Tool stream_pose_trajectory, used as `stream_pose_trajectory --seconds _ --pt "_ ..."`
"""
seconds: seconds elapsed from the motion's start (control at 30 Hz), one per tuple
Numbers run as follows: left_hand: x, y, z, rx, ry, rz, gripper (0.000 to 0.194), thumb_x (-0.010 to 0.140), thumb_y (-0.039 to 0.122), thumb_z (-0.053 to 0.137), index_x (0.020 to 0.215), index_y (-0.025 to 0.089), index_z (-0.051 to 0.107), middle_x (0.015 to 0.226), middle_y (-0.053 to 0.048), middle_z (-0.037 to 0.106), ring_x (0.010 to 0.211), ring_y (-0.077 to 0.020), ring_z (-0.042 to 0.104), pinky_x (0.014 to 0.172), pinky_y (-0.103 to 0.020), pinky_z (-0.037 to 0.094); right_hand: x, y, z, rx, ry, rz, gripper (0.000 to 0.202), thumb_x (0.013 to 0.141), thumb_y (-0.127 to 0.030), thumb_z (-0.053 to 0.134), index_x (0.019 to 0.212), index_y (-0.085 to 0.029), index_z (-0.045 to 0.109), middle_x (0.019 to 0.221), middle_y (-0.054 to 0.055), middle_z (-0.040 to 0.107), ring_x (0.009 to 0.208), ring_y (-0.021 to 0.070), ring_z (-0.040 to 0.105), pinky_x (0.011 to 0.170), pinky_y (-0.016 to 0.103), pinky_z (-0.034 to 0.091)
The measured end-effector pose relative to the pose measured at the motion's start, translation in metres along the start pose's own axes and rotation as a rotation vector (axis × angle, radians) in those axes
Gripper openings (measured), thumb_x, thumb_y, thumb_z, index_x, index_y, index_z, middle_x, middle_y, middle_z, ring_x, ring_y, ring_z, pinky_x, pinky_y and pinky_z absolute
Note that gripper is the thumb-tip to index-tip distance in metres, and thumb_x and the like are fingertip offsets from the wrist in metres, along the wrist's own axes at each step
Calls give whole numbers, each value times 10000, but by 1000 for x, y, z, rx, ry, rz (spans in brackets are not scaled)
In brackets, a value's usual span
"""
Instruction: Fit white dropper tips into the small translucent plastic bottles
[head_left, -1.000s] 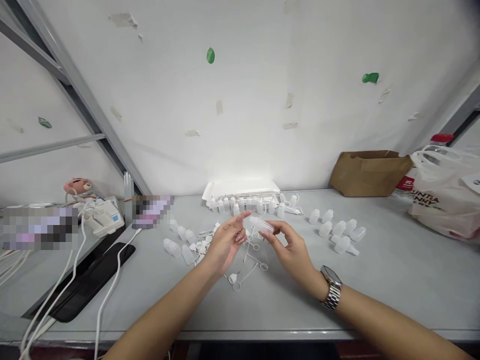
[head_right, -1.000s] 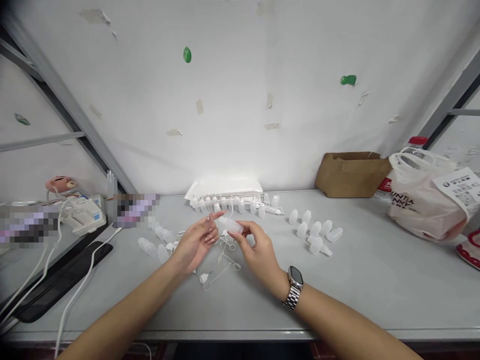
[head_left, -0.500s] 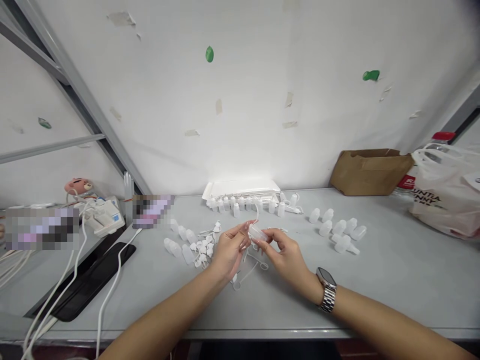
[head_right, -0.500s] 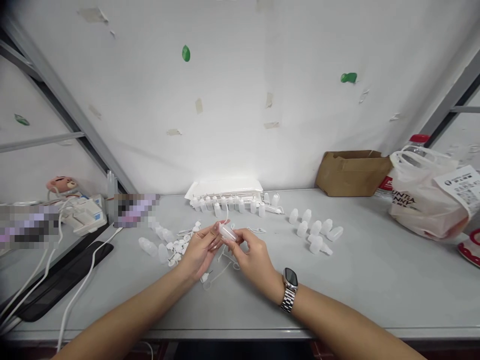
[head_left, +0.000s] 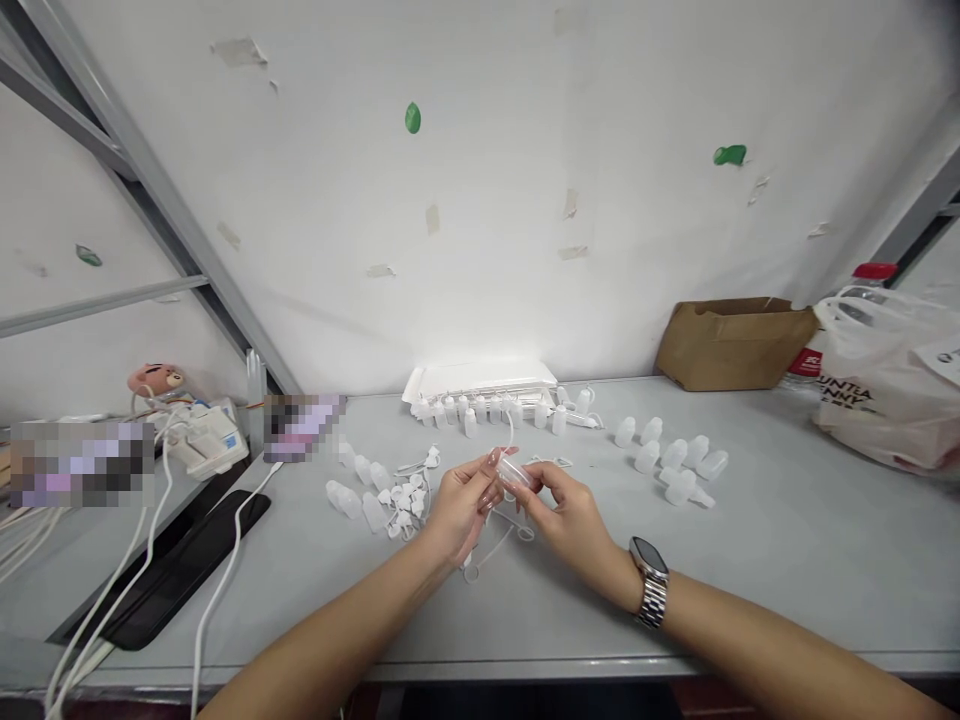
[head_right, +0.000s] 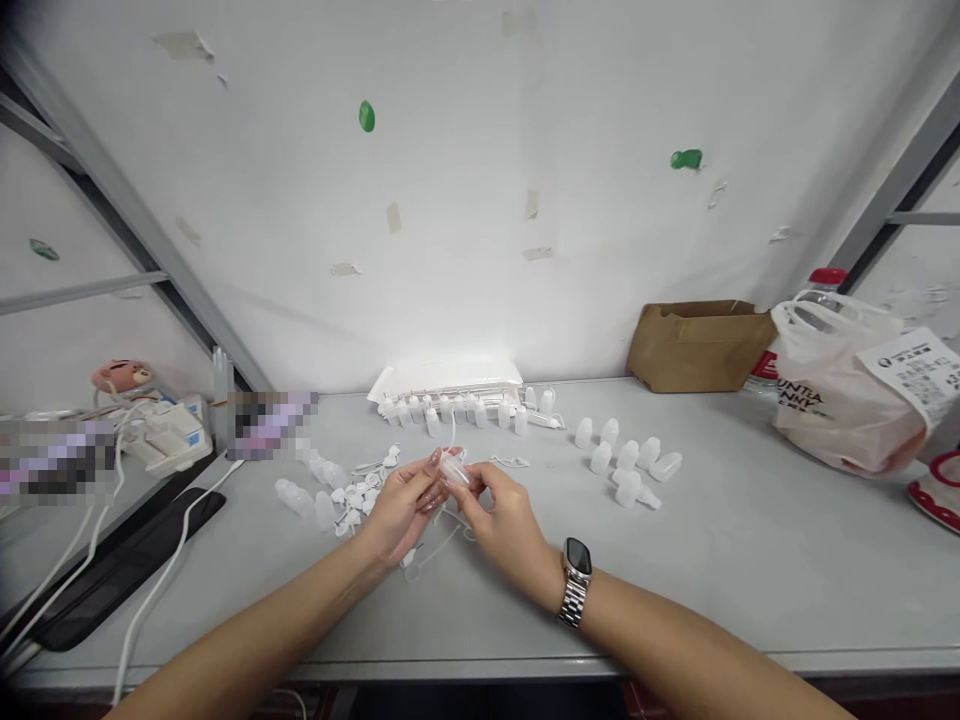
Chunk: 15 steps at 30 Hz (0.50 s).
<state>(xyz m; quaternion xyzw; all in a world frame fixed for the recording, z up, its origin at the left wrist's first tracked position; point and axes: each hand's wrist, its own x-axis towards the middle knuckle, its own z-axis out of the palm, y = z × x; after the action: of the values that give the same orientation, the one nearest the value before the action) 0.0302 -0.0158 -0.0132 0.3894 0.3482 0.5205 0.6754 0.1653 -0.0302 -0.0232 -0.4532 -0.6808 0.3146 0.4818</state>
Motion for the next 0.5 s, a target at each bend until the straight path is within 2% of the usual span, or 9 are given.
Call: stream_pose_trajectory --seconds 0.1,0.2,0.27,0.33,0.4,0.5 --pt "2 1 0 4 2 13 324 739 423 612 810 115 684 442 93 229 458 -59 203 490 -222 214 7 -5 -3 141 -47 105 235 802 -406 542 719 -187 565 630 7 562 605 146 497 603 275 383" --pt "3 5 0 3 34 16 340 729 451 610 643 125 655 428 87 242 447 -58 198 478 -224 226 17 -12 -9 478 -200 254 320 795 -457 534 659 -170 573 562 1 553 536 123 475 581 270 382" --pt "2 10 -1 -4 81 26 333 730 460 605 738 135 681 427 91 237 448 -61 207 494 -223 249 22 -14 -13 711 -306 344 351 806 -472 514 676 -155 593 529 -2 542 501 107 449 558 260 365" --pt "1 15 -2 3 142 86 368 728 454 611 933 156 677 445 94 234 458 -67 221 510 -225 258 23 -14 -15 866 -384 411 360 813 -472 504 724 -141 613 502 -7 525 484 101 437 539 254 345" --pt "0 19 -3 34 196 170 434 716 444 627 1050 168 643 463 92 232 470 -72 236 516 -231 255 22 -13 -16 936 -441 438 350 814 -460 508 732 -136 614 496 -6 523 476 100 434 533 254 334" --pt "-2 24 -3 70 236 240 462 707 428 642 1081 158 632 470 90 226 472 -73 240 513 -235 258 19 -12 -15 955 -506 451 339 815 -449 504 708 -142 598 509 3 541 458 96 423 527 257 327"
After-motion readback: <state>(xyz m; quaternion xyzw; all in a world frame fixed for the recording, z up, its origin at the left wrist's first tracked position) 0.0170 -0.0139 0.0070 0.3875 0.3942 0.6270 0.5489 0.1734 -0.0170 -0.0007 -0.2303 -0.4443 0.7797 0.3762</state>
